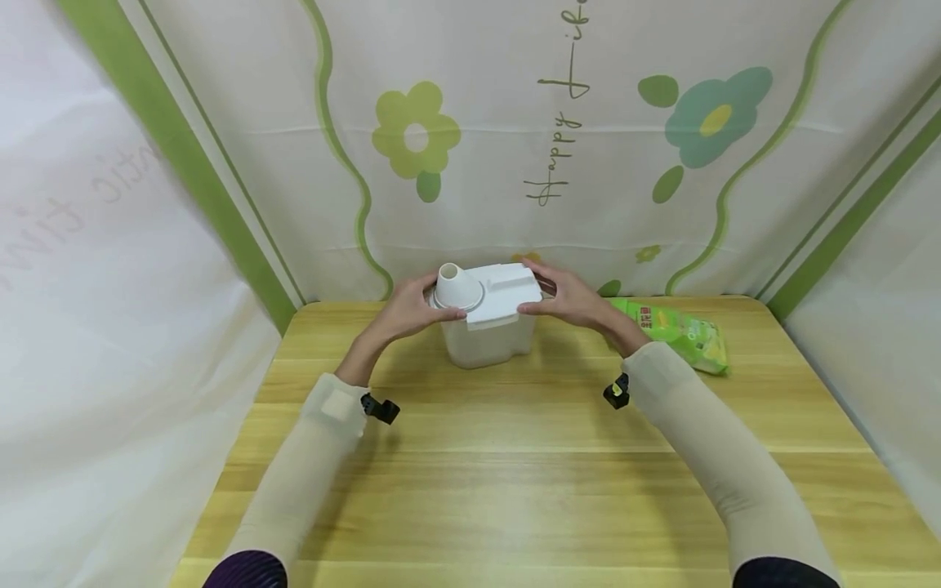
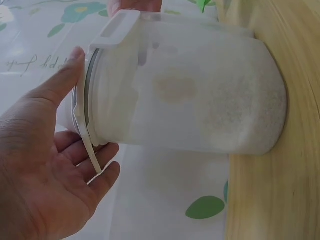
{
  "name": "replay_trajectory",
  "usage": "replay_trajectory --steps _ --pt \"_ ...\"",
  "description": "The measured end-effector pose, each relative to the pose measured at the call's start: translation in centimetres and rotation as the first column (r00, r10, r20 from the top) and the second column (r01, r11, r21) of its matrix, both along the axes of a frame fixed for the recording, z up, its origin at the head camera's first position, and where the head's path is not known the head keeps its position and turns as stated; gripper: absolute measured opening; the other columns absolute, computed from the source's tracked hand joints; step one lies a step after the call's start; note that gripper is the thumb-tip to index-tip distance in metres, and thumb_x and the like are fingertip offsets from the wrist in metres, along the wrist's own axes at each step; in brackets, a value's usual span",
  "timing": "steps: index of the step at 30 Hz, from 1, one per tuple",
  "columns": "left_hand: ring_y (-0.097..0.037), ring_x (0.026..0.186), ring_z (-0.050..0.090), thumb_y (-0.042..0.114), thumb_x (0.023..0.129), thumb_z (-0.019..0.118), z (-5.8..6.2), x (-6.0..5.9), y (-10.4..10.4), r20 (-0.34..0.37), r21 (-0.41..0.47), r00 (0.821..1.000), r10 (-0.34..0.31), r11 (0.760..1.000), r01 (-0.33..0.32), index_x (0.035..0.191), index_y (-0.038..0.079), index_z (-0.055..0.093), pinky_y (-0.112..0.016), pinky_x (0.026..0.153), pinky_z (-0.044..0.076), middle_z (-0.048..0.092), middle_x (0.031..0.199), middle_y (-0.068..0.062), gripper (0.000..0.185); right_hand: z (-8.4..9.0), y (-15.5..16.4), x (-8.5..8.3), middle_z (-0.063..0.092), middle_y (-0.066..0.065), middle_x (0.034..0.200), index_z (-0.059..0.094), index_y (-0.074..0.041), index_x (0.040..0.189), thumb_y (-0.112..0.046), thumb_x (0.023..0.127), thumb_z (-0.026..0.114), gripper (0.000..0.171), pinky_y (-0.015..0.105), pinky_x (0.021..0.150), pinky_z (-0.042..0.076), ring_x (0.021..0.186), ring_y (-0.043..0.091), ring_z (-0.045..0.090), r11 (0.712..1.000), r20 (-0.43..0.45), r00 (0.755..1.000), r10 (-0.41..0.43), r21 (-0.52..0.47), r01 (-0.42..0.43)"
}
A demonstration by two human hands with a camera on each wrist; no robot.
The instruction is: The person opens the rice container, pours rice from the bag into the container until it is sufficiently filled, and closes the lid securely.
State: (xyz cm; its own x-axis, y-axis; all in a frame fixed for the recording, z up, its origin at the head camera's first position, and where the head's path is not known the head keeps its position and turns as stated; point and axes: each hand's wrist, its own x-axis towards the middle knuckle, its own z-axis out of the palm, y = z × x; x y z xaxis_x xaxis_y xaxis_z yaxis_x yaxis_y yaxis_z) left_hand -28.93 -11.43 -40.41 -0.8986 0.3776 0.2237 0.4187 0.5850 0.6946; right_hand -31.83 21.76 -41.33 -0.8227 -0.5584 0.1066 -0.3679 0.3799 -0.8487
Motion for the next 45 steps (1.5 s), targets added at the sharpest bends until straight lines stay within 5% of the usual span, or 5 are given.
replay_trajectory --steps 10,23,37,45 --pt "-0.025 0.121 0.062 0.045 0.082 0.092 0.1 -1.6 -0.9 0.137 0.039 0.989 -0.062 0.998 0.057 0.15 0.007 0.057 -0.045 0.106 0.05 0.068 0.138 -0.012 0.086 -0.1 -0.7 1.8 0.033 0.019 0.17 0.032 -0.001 0.165 -0.027 0.094 0.084 0.092 0.053 0.121 0.038 0.15 0.039 0.044 0.993 -0.093 0.991 -0.1 0.056 0.106" --pt "-0.026 0.126 0.061 0.048 0.084 0.089 0.2 -1.8 -1.1 0.152 0.024 0.986 -0.069 0.998 0.066 0.154 0.008 0.053 -0.046 0.109 0.049 0.066 0.142 -0.013 0.089 -0.2 -0.4 2.3 0.03 0.013 0.172 0.031 -0.008 0.167 -0.03 0.096 0.082 0.09 0.049 0.119 0.042 0.151 0.039 0.042 0.992 -0.055 0.993 -0.108 0.054 0.111" --pt "-0.028 0.132 0.059 0.05 0.085 0.087 0.1 -1.4 -1.3 0.125 -0.013 0.99 -0.07 0.997 0.072 0.159 0.009 0.047 -0.046 0.113 0.047 0.063 0.147 -0.013 0.093 -0.3 1.1 1.5 0.031 0.018 0.171 0.032 -0.007 0.166 -0.012 0.097 0.08 0.084 0.054 0.111 0.046 0.149 0.04 0.045 1.0 -0.028 1.0 -0.015 0.008 0.015" --pt "-0.027 0.129 0.061 0.049 0.084 0.088 0.0 -1.2 -1.4 0.104 -0.018 0.992 -0.065 0.998 0.067 0.157 0.007 0.051 -0.046 0.111 0.048 0.065 0.144 -0.014 0.092 -0.3 2.3 1.2 0.03 0.021 0.169 0.034 0.001 0.163 -0.004 0.099 0.075 0.076 0.038 0.109 0.05 0.148 0.047 0.043 0.996 -0.035 0.996 0.083 -0.016 -0.084"
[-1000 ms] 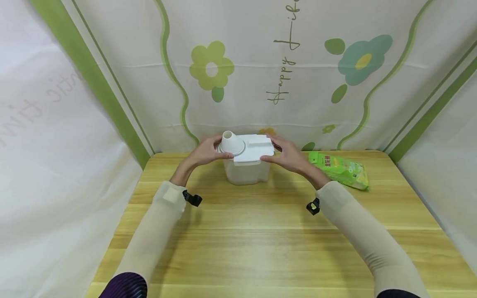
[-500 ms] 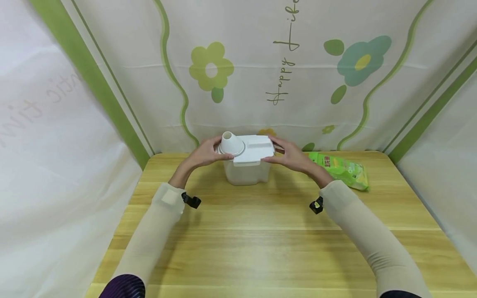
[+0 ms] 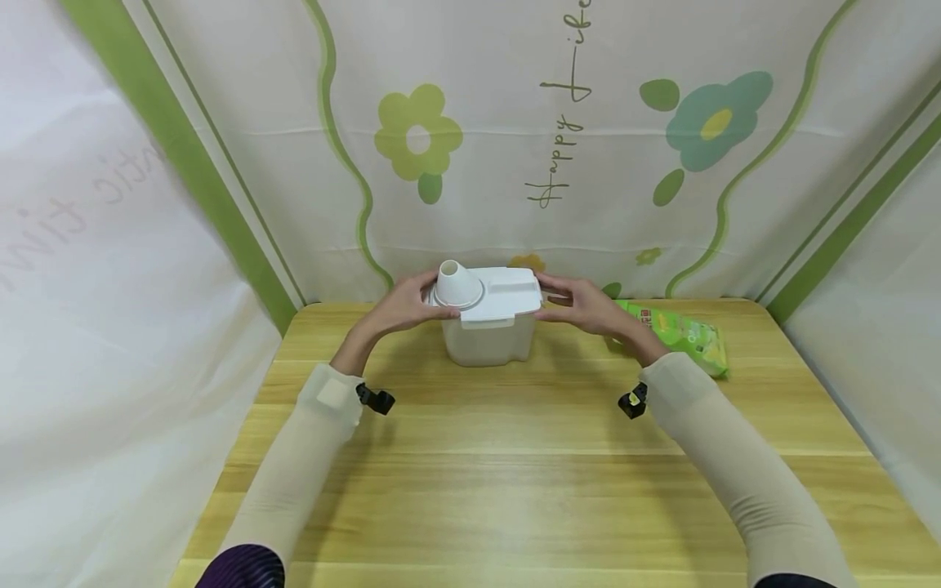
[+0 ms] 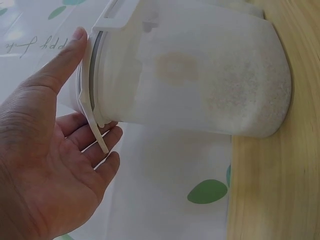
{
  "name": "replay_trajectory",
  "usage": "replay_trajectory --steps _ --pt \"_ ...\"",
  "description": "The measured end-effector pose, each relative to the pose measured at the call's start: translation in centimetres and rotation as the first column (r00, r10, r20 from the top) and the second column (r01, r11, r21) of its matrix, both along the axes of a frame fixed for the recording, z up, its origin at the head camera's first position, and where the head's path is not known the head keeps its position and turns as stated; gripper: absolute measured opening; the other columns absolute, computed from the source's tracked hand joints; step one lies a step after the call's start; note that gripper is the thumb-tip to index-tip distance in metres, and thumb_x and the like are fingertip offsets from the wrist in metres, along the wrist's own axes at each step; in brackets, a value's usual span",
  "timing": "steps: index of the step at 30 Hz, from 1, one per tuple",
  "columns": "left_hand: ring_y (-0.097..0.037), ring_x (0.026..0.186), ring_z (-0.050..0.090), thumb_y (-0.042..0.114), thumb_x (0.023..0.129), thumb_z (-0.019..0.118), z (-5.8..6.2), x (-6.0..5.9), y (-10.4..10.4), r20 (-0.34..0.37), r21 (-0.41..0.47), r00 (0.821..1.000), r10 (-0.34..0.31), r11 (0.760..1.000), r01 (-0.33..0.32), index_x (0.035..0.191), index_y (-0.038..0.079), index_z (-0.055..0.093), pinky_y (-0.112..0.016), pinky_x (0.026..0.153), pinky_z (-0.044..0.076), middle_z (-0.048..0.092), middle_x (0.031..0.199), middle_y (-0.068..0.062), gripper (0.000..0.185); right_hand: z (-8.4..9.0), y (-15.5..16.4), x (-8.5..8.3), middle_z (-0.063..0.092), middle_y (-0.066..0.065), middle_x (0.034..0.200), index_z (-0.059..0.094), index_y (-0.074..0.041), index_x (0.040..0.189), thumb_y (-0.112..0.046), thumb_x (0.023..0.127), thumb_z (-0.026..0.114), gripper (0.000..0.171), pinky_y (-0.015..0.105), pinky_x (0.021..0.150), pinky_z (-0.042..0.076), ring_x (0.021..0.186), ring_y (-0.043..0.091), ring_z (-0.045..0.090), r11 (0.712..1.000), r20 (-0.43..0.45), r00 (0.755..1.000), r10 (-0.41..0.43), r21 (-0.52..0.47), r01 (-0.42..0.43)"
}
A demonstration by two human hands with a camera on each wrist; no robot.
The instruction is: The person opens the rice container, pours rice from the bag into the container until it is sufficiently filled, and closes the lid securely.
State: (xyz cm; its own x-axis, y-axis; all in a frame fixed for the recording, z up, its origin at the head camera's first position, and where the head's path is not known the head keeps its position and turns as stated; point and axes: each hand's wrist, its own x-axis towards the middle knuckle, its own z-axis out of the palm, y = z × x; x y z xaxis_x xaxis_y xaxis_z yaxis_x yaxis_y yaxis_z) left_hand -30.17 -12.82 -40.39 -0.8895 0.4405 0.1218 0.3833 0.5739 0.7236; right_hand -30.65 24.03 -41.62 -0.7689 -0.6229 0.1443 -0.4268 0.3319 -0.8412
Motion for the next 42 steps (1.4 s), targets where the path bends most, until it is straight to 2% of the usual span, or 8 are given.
replay_trajectory --steps 3,7,16,22,26,30,34,42 --pt "-0.027 0.126 0.062 0.048 0.084 0.089 0.1 0.1 0.1 -0.009 0.006 1.0 -0.005 1.0 0.005 0.154 0.006 0.054 -0.046 0.109 0.05 0.067 0.14 -0.013 0.089 0.0 0.3 -0.2 0.029 0.024 0.169 0.032 0.004 0.162 -0.002 0.101 0.07 0.072 0.028 0.106 0.052 0.149 0.05 0.039 0.999 0.018 0.999 0.042 -0.008 -0.042" --pt "-0.027 0.122 0.064 0.048 0.084 0.09 0.1 0.2 0.2 -0.021 0.006 1.0 0.001 1.0 0.0 0.15 0.005 0.057 -0.046 0.106 0.051 0.069 0.137 -0.014 0.086 0.1 0.5 -0.4 0.034 0.022 0.167 0.036 0.003 0.162 -0.002 0.104 0.066 0.065 0.021 0.102 0.053 0.149 0.044 0.042 0.999 0.047 0.998 0.035 -0.008 -0.035" --pt "-0.027 0.124 0.062 0.046 0.084 0.09 -0.3 0.3 0.3 -0.027 0.039 0.999 0.028 0.999 -0.027 0.152 0.006 0.057 -0.048 0.108 0.05 0.067 0.141 -0.015 0.086 0.1 0.6 -1.1 0.052 0.027 0.153 0.046 0.005 0.155 -0.003 0.105 0.064 0.054 0.023 0.096 0.057 0.136 0.038 0.057 1.0 0.025 1.0 0.013 0.004 -0.013" --pt "-0.029 0.125 0.062 0.042 0.084 0.091 -0.6 0.3 0.3 -0.022 0.076 1.0 0.022 0.997 -0.02 0.152 0.003 0.056 -0.053 0.11 0.049 0.067 0.142 -0.016 0.085 -0.5 0.9 -1.5 0.059 0.026 0.146 0.054 0.005 0.15 -0.004 0.103 0.068 0.05 0.024 0.092 0.059 0.123 0.015 0.069 1.0 0.004 1.0 -0.001 0.017 0.001" --pt "-0.029 0.123 0.063 0.04 0.083 0.092 -0.5 0.3 0.3 -0.015 0.098 1.0 0.017 0.995 -0.015 0.15 0.002 0.057 -0.053 0.11 0.049 0.067 0.14 -0.017 0.085 -0.8 1.0 -1.9 0.062 0.027 0.142 0.059 0.006 0.145 -0.004 0.101 0.071 0.046 0.027 0.09 0.061 0.112 0.004 0.072 1.0 -0.009 1.0 -0.008 0.016 0.009" --pt "-0.03 0.123 0.062 0.039 0.083 0.092 -0.5 0.3 0.4 -0.019 0.113 1.0 0.015 0.993 -0.013 0.149 0.001 0.058 -0.053 0.11 0.049 0.067 0.14 -0.018 0.084 -1.3 1.1 -2.1 0.062 0.028 0.141 0.059 0.007 0.144 -0.004 0.102 0.07 0.045 0.028 0.091 0.061 0.11 0.002 0.072 1.0 -0.002 1.0 -0.012 -0.013 0.012" --pt "-0.031 0.121 0.063 0.038 0.083 0.093 -0.6 0.2 0.4 -0.023 0.118 1.0 0.014 0.993 -0.011 0.146 0.002 0.061 -0.053 0.108 0.05 0.069 0.137 -0.016 0.079 -1.8 1.1 -2.2 0.06 0.029 0.141 0.057 0.008 0.145 -0.007 0.103 0.07 0.046 0.024 0.091 0.06 0.112 0.002 0.071 0.999 0.025 0.999 -0.03 -0.037 0.031" --pt "-0.033 0.122 0.062 0.038 0.083 0.092 -0.6 0.3 0.3 -0.01 0.116 1.0 0.011 0.993 -0.01 0.145 0.002 0.062 -0.055 0.108 0.049 0.07 0.136 -0.017 0.078 -2.2 0.9 -2.3 0.062 0.026 0.141 0.06 0.005 0.143 -0.008 0.102 0.071 0.044 0.022 0.092 0.059 0.112 0.0 0.07 0.997 0.056 0.996 -0.065 -0.039 0.067"
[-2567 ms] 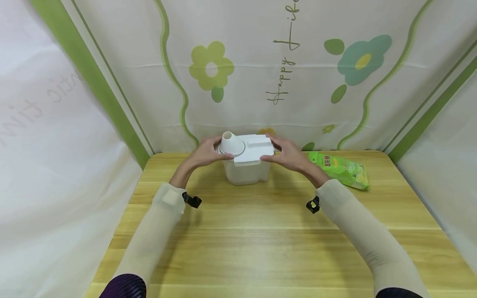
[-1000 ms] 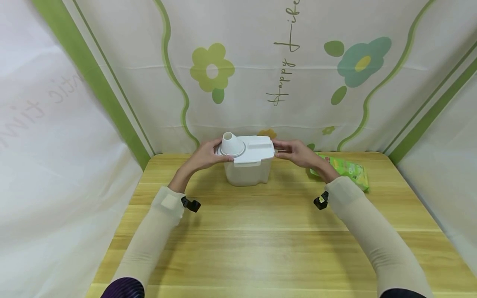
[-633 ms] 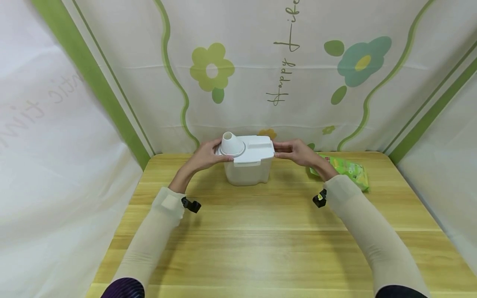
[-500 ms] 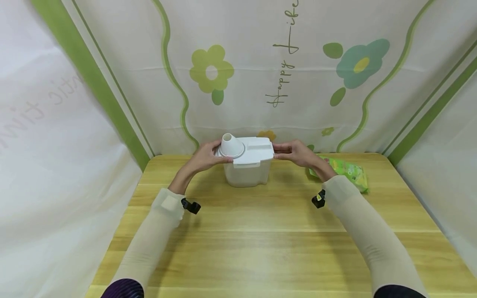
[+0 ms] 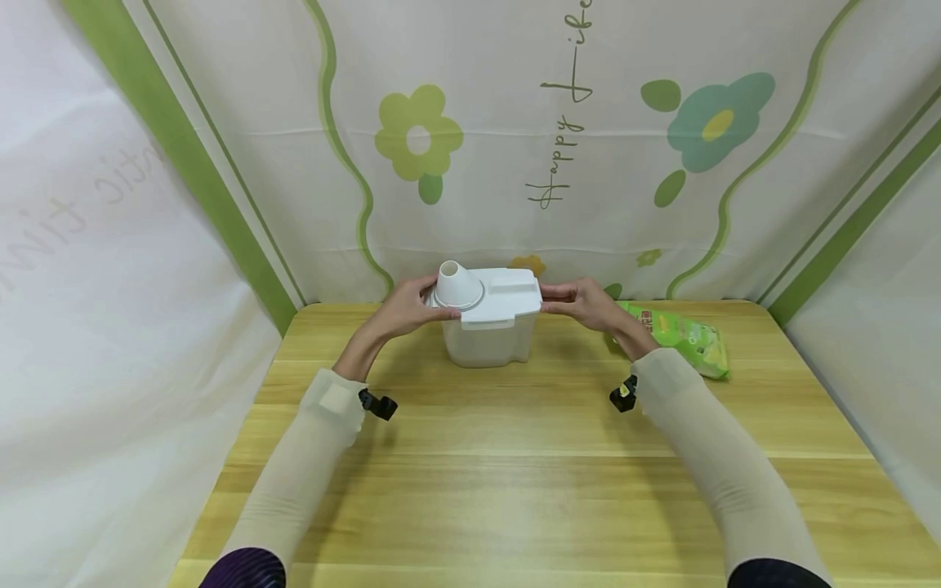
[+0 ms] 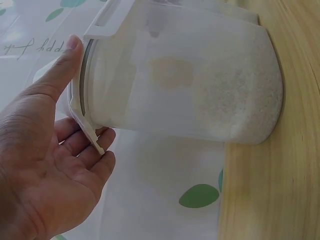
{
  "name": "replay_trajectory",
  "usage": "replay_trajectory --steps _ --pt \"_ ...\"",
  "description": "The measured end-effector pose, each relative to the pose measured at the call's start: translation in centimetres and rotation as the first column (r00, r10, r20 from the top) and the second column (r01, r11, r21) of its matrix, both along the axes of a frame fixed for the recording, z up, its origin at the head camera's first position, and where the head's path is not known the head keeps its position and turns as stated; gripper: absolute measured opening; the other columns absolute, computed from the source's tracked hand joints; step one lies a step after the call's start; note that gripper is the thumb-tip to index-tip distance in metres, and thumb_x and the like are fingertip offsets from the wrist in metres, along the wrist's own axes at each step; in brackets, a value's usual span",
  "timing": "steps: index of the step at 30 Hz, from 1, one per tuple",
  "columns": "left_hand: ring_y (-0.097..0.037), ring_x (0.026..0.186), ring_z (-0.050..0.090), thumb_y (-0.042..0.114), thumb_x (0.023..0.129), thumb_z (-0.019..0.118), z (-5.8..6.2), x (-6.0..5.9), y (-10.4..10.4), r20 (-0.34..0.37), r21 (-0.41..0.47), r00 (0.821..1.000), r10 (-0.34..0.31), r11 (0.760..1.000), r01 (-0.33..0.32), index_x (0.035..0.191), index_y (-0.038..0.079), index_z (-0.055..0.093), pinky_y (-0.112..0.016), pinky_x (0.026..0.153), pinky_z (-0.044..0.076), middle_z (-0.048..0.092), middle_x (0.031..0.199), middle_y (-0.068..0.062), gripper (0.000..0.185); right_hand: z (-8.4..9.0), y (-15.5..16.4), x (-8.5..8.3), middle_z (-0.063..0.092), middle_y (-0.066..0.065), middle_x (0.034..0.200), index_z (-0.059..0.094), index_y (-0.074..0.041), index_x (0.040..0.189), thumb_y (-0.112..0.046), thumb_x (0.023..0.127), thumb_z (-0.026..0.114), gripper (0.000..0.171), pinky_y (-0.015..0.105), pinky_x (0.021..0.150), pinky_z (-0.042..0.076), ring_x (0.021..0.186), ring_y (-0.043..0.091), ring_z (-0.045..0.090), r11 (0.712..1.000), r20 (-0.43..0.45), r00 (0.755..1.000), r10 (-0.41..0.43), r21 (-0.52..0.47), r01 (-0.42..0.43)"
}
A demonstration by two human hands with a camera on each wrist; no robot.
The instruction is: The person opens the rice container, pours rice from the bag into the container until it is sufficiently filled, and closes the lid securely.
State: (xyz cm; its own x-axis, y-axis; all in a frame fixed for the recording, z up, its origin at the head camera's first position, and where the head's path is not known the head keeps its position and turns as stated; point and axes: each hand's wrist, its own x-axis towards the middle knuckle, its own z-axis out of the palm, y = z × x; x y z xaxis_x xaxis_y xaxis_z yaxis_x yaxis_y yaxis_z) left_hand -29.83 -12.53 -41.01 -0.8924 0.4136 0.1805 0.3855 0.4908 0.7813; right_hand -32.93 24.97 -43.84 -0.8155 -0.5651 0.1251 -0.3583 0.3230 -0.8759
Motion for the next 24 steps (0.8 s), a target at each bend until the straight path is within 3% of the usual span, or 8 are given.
replay_trajectory --steps 3,6,12,16,21,24 --pt "-0.032 0.121 0.062 0.038 0.084 0.092 0.0 0.1 -0.1 0.001 -0.001 1.0 -0.002 1.0 0.002 0.145 0.002 0.061 -0.055 0.108 0.049 0.069 0.136 -0.016 0.077 0.1 0.0 0.1 0.062 0.026 0.141 0.06 0.004 0.144 -0.009 0.103 0.07 0.044 0.023 0.092 0.059 0.115 0.007 0.071 1.0 -0.01 1.0 0.0 0.02 0.001" --pt "-0.031 0.122 0.062 0.038 0.085 0.091 0.1 0.2 -0.2 0.009 -0.007 1.0 0.002 1.0 -0.002 0.147 0.004 0.06 -0.052 0.108 0.049 0.069 0.137 -0.015 0.078 0.3 -0.1 0.3 0.061 0.024 0.144 0.059 0.002 0.146 -0.014 0.104 0.07 0.047 0.024 0.093 0.059 0.123 0.022 0.07 0.998 -0.029 1.0 -0.002 0.062 0.004" --pt "-0.03 0.129 0.06 0.041 0.087 0.088 0.3 0.8 0.0 0.01 -0.032 1.0 0.02 0.999 -0.02 0.155 0.003 0.051 -0.051 0.112 0.047 0.064 0.145 -0.017 0.086 1.2 -0.1 0.5 0.054 0.016 0.156 0.054 -0.007 0.155 -0.015 0.103 0.071 0.055 0.03 0.1 0.057 0.137 0.044 0.057 0.997 -0.025 0.999 -0.021 0.078 0.023" --pt "-0.032 0.134 0.058 0.041 0.088 0.088 0.5 1.4 0.5 -0.017 -0.028 0.998 0.061 0.998 -0.061 0.156 0.0 0.049 -0.052 0.114 0.047 0.061 0.148 -0.019 0.089 2.7 -0.5 0.8 0.045 0.014 0.165 0.05 -0.01 0.158 -0.009 0.098 0.076 0.065 0.047 0.115 0.047 0.145 0.046 0.048 0.999 -0.082 0.997 0.0 0.051 0.005" --pt "-0.031 0.132 0.061 0.041 0.086 0.089 0.6 2.2 1.6 -0.046 0.004 0.99 0.134 0.991 -0.134 0.151 0.002 0.054 -0.049 0.111 0.05 0.066 0.143 -0.017 0.084 4.2 -1.5 1.1 0.04 0.009 0.169 0.048 -0.016 0.16 -0.018 0.087 0.09 0.085 0.056 0.121 0.038 0.151 0.039 0.042 0.987 -0.232 0.971 0.05 0.159 -0.013" --pt "-0.03 0.128 0.064 0.042 0.087 0.089 0.3 2.5 2.2 -0.064 0.016 0.983 0.17 0.985 -0.169 0.151 0.004 0.055 -0.046 0.108 0.052 0.067 0.14 -0.016 0.081 4.5 -2.0 1.0 0.043 0.011 0.166 0.051 -0.011 0.158 -0.022 0.083 0.093 0.086 0.06 0.122 0.034 0.153 0.039 0.04 0.976 -0.306 0.948 0.087 0.218 -0.019"
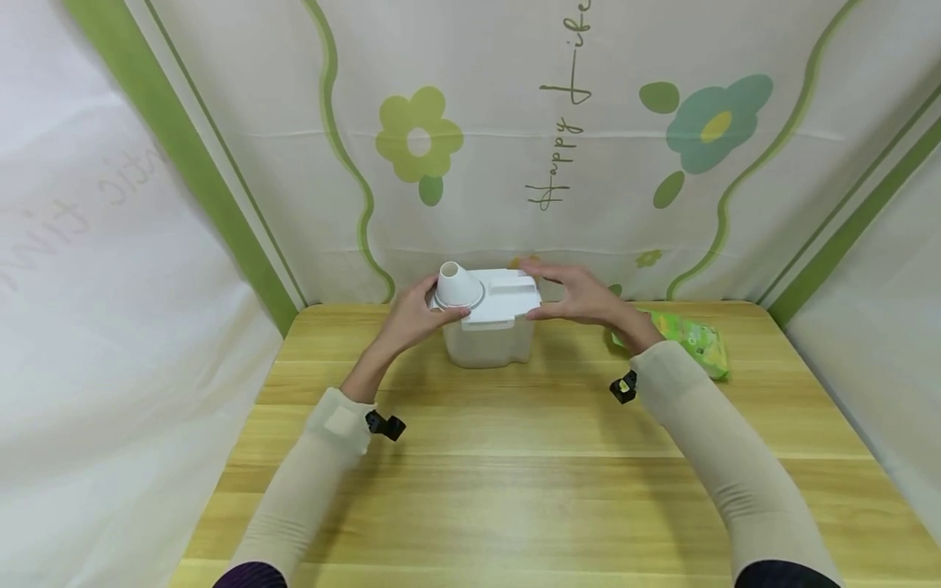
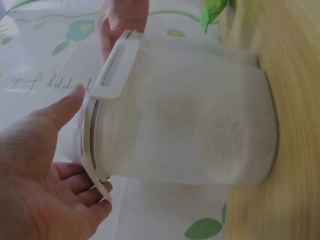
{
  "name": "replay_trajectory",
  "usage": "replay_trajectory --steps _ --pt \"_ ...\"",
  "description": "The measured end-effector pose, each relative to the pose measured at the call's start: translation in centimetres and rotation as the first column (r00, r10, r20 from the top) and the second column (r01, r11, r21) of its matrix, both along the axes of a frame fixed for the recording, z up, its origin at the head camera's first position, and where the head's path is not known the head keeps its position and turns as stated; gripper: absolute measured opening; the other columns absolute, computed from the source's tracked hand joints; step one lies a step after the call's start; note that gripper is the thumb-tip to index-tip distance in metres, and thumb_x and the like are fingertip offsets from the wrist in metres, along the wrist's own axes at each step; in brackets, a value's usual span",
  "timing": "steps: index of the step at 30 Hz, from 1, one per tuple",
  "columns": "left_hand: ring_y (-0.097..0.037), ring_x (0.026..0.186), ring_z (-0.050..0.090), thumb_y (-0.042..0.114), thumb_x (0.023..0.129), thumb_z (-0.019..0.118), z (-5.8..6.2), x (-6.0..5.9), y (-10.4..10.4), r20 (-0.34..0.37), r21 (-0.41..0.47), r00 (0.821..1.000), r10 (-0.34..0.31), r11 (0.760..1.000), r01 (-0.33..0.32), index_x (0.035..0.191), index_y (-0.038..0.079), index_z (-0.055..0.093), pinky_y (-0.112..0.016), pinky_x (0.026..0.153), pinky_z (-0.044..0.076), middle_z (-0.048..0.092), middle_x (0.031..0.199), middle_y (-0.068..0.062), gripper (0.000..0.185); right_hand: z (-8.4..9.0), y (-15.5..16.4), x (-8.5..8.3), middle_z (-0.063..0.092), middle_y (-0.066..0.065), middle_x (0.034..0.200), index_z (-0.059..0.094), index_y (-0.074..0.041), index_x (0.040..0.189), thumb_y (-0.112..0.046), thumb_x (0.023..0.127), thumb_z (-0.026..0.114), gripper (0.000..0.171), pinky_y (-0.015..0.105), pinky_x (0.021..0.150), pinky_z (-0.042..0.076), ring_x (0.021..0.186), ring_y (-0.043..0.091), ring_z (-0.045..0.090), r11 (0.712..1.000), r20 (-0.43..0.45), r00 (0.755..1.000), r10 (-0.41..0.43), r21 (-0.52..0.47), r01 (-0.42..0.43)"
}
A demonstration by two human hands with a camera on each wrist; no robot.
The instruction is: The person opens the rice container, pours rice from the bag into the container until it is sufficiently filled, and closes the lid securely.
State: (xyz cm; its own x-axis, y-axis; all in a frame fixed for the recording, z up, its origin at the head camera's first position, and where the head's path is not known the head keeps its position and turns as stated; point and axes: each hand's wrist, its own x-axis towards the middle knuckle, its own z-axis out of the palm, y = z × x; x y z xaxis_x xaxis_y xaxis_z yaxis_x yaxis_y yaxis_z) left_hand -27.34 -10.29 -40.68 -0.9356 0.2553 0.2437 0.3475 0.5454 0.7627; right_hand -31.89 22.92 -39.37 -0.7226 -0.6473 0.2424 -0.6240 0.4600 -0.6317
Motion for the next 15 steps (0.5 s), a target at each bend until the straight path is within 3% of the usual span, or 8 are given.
replay_trajectory --steps 7,15 --pt "-0.03 0.123 0.067 0.041 0.087 0.089 -0.75 0.04 0.64 -0.022 0.014 0.997 0.075 0.997 -0.074 0.148 0.003 0.058 -0.046 0.104 0.054 0.069 0.138 -0.017 0.078 -0.6 -0.3 -0.05 0.049 0.013 0.161 0.053 -0.006 0.156 -0.026 0.087 0.09 0.081 0.061 0.121 0.036 0.15 0.04 0.044 0.999 -0.04 0.999 0.004 0.044 -0.002" --pt "-0.031 0.131 0.063 0.041 0.087 0.089 -0.5 -0.15 0.63 0.004 0.014 0.995 0.101 0.995 -0.101 0.152 0.004 0.055 -0.046 0.111 0.051 0.065 0.145 -0.017 0.082 -0.86 -0.21 0.09 0.056 0.012 0.156 0.057 -0.008 0.153 -0.027 0.087 0.089 0.076 0.063 0.117 0.041 0.144 0.042 0.052 0.999 -0.123 0.992 -0.008 0.051 0.015"
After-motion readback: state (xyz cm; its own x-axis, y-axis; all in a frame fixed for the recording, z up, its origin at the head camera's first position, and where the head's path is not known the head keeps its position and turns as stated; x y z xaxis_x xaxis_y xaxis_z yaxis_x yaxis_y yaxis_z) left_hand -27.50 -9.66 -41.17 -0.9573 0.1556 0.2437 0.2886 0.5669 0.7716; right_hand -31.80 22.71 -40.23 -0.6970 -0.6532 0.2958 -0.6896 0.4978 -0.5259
